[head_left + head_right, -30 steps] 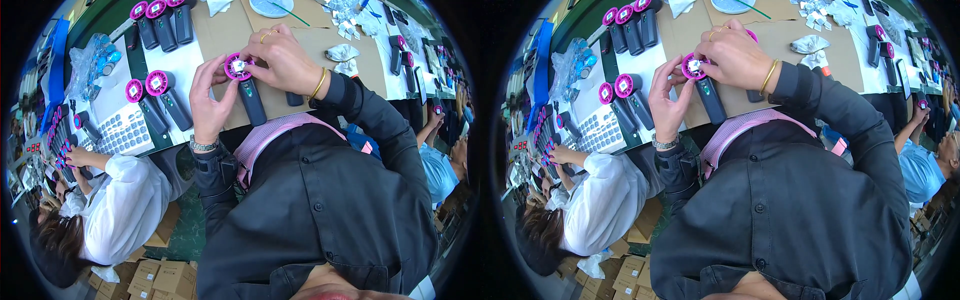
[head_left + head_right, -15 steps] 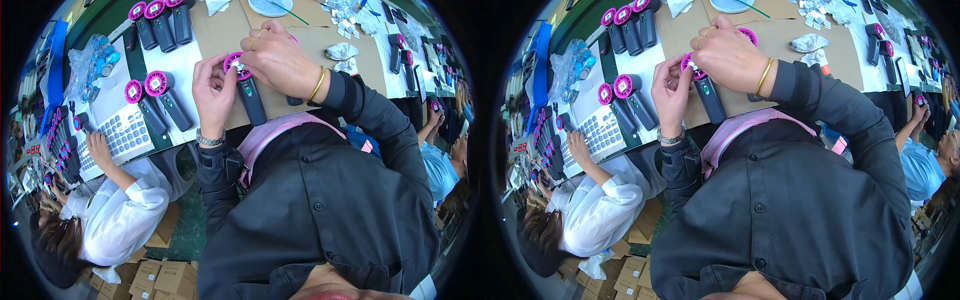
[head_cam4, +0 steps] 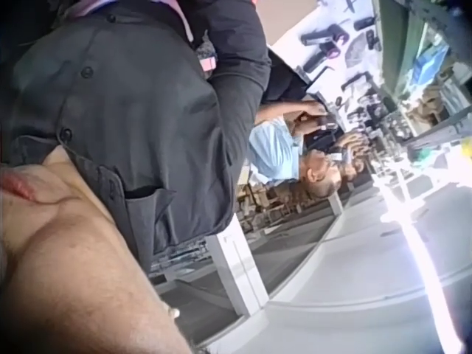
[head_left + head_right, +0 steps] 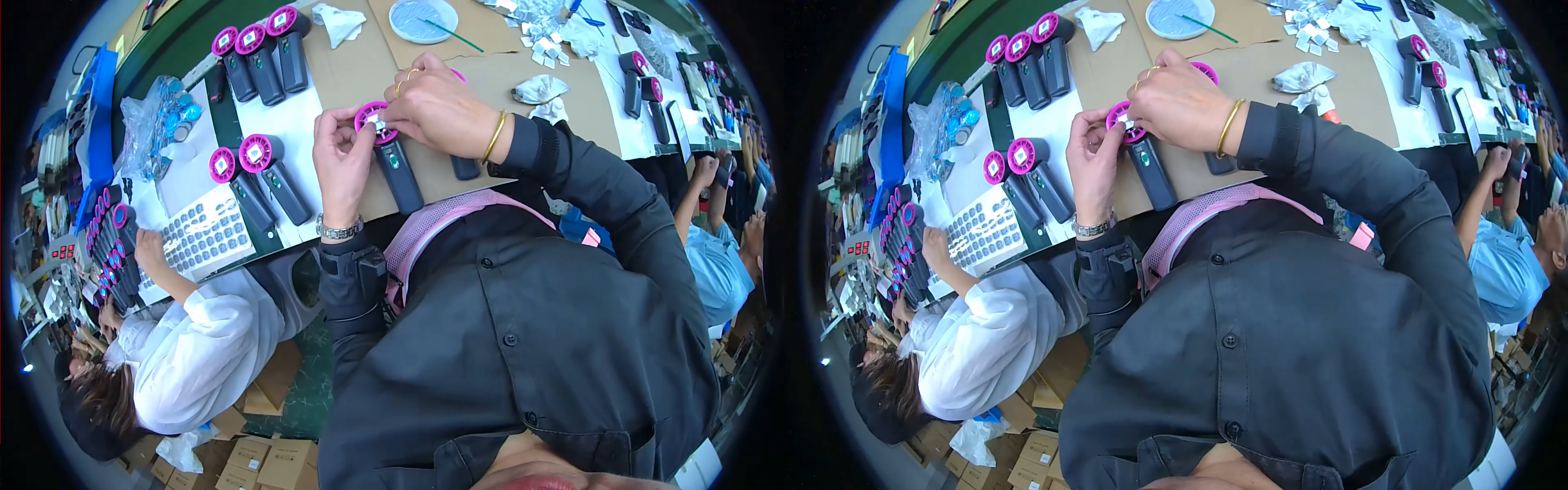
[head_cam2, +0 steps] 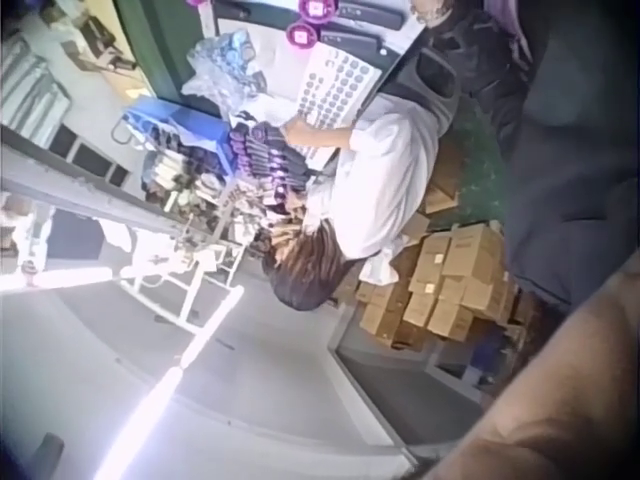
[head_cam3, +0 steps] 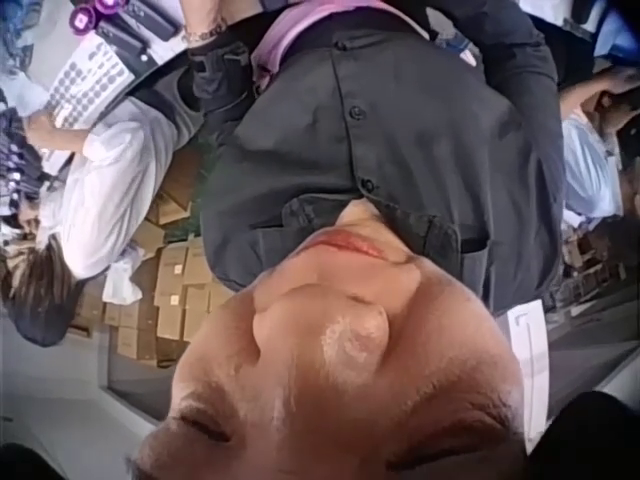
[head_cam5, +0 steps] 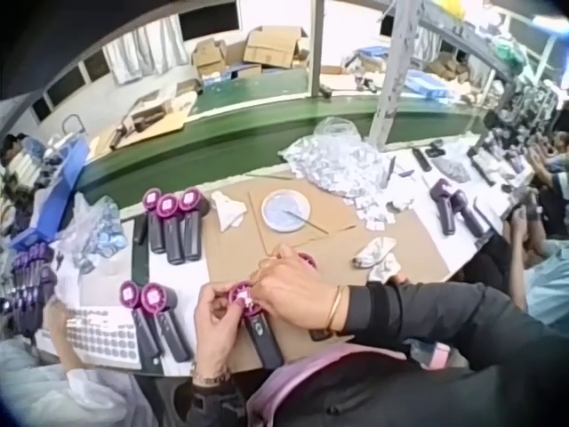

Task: The person applies glue to the center of handheld fans using a thin stick and places small square mirrors onto the glue by hand. They then wipe the mirrors with a cloth and repeat the process on subsequent fans.

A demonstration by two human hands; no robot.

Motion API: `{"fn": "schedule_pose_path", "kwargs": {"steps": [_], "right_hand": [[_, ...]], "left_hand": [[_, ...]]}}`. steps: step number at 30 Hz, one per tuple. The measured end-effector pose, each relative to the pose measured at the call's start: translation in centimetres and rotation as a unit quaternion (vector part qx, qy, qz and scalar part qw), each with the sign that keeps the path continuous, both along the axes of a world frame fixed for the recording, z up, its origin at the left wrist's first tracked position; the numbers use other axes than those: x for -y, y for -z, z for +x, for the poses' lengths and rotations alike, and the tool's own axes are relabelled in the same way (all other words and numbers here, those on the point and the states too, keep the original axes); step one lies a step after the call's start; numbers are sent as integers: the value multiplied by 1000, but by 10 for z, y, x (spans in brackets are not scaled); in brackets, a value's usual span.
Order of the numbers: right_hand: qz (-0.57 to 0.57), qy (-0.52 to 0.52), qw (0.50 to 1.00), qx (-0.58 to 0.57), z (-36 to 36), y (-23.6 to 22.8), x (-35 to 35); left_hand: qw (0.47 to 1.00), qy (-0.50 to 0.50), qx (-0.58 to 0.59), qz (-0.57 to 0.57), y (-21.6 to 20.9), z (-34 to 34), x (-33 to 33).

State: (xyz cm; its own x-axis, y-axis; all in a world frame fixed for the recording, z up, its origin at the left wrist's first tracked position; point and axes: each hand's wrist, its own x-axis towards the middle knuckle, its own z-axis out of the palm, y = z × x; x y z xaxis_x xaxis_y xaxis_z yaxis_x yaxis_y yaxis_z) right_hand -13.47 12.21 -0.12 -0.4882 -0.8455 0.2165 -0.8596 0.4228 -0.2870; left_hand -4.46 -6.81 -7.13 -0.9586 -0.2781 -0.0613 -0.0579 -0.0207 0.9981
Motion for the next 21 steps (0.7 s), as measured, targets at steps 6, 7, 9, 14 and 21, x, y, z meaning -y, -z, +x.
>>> {"fn": "schedule_pose_path", "kwargs": {"steps": [6, 7, 9, 14, 21], "right_hand": [[-195, 99, 975, -34, -6, -28, -49], [-225, 139, 964, -27, -8, -31, -59], [-215, 168, 962, -8, -8, -28, -83], [-200, 202, 954, 96, 4, -10, -104], [-209, 164, 961, 76, 10, 5, -104]], "left_hand": [[998, -45, -32, -43, -19, 13, -12], [990, -81, -67, -92, -26, 16, -16], [979, -103, -109, -135, -41, 8, -26], [911, -37, -192, -363, -66, -1, -48], [872, 65, -181, -450, -64, -12, -70]]}}
